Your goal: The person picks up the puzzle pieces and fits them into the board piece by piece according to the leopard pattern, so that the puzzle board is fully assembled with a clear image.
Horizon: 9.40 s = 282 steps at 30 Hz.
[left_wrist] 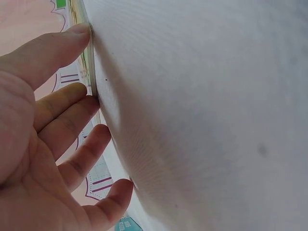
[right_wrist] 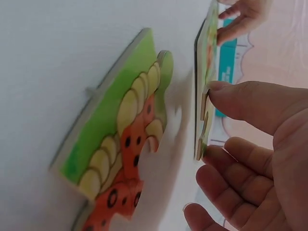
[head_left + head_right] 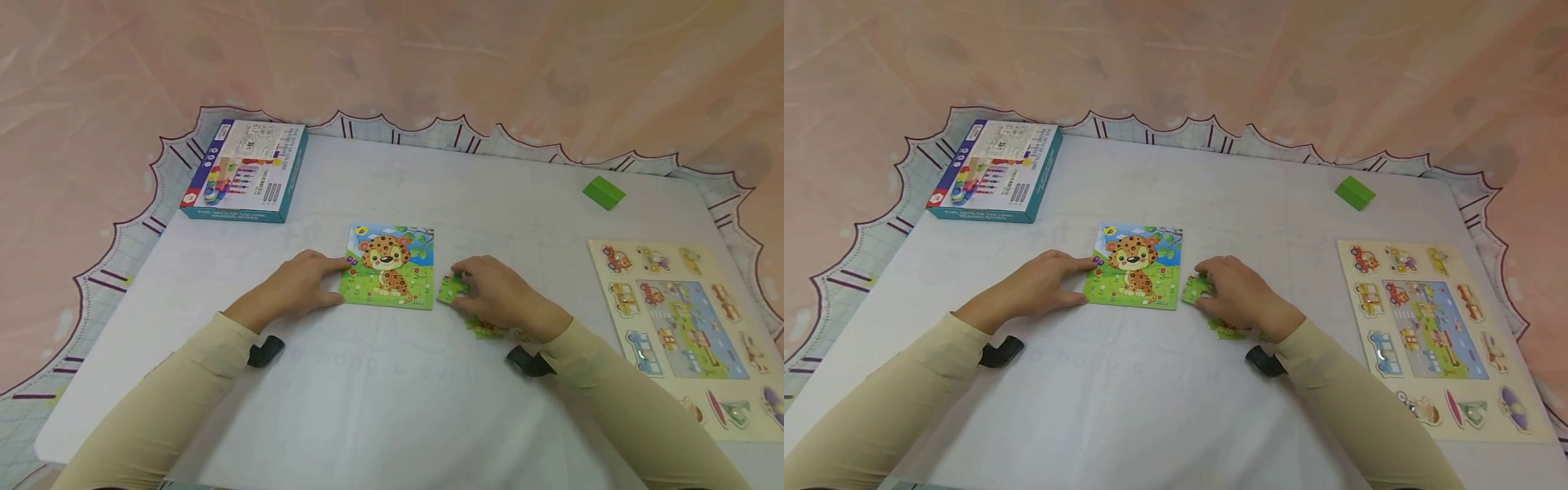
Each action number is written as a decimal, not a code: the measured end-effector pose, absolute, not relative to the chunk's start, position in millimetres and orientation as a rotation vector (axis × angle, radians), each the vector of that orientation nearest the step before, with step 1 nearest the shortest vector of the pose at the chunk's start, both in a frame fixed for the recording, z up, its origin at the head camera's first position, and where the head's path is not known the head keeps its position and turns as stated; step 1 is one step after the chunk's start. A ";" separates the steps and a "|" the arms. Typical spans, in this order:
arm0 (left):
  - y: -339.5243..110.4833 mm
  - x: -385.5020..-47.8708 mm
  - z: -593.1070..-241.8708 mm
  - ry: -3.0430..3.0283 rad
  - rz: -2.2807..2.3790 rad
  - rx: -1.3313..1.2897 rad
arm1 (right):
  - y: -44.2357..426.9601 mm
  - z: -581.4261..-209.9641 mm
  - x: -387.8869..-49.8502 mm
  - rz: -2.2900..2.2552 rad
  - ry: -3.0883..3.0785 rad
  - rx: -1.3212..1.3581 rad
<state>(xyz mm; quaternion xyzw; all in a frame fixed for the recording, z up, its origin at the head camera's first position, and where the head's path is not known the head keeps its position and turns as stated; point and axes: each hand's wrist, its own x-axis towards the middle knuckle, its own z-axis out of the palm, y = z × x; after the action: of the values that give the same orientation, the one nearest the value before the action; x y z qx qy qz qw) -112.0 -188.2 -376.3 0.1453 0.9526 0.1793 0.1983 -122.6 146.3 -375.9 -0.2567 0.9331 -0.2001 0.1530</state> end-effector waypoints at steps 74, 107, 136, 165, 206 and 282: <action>-189.0 -112.0 -378.0 2.670 0.524 0.403 | 50.1 -379.1 -129.4 -0.588 2.628 -1.005; -190.3 -110.9 -377.6 2.679 0.537 0.449 | 24.8 -384.8 -137.2 -0.669 2.562 -0.961; -190.0 -111.0 -378.1 2.676 0.538 0.423 | 20.0 -386.0 -140.7 -0.697 2.539 -0.964; -190.4 -111.6 -380.3 2.694 0.528 0.462 | 16.2 -387.1 -139.9 -0.664 2.561 -0.978; -188.1 -110.9 -378.1 2.686 0.520 0.432 | 133.3 -351.3 -123.1 -0.713 2.683 -0.708; -187.9 -110.3 -378.2 2.682 0.506 0.426 | 197.3 -384.6 -97.9 -0.536 2.811 -0.771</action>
<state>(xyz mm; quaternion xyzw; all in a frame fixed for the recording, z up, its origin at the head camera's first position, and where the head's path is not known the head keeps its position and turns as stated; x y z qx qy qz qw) -110.3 -187.9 -378.2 0.1515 0.9535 0.1799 0.1886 -97.9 197.3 -384.6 -0.2592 0.9447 -0.1800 0.0887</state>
